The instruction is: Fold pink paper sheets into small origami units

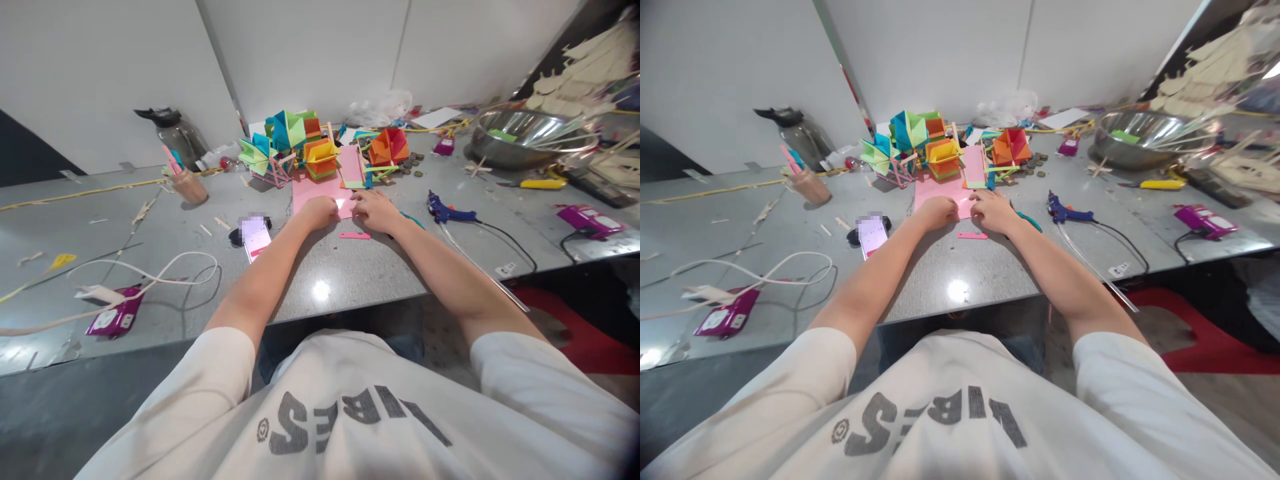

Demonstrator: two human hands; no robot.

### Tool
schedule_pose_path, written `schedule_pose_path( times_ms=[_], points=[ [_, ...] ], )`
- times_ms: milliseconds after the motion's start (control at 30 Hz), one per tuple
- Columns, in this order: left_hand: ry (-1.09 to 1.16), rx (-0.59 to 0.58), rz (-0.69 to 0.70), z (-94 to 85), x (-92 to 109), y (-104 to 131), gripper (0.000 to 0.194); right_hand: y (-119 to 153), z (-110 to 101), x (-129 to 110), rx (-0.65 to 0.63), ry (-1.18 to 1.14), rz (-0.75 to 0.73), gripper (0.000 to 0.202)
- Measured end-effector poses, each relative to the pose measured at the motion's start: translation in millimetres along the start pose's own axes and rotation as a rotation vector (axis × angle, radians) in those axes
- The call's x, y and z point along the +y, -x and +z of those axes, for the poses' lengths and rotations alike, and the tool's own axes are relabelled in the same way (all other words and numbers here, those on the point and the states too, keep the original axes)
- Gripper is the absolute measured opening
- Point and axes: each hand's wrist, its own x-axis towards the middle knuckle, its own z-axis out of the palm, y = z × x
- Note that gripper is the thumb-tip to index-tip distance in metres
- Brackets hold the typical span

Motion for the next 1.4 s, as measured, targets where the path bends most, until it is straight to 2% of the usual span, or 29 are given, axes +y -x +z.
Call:
schedule_pose_path(
  times_ms=[167,367,600,1067,1400],
  points=[
    [-0.016,0.036,-0.007,2.9,2,2,0.037,3,2,3,-0.028,0.072,0.004,0.039],
    [-0.039,0.039,-0.028,0.1,12,3,0.035,-6,4,6,-0.070,0.124,-0.019,0.029],
    [-0.053,0.034,-0.062,-3.0,18,2,0.036,-11,3,0,-0.068,0.139,-0.048,0.039],
    [0.001,0.048,-0.163,-2.7,10,-4,0.033,-13,-2,3,0.019,0.108,-0.044,0.037],
    [0.046,0.060,-0.178,-8.4,2,-4,0.039,-11,-8,1,0.042,0.117,-0.060,0.033]
  ],
)
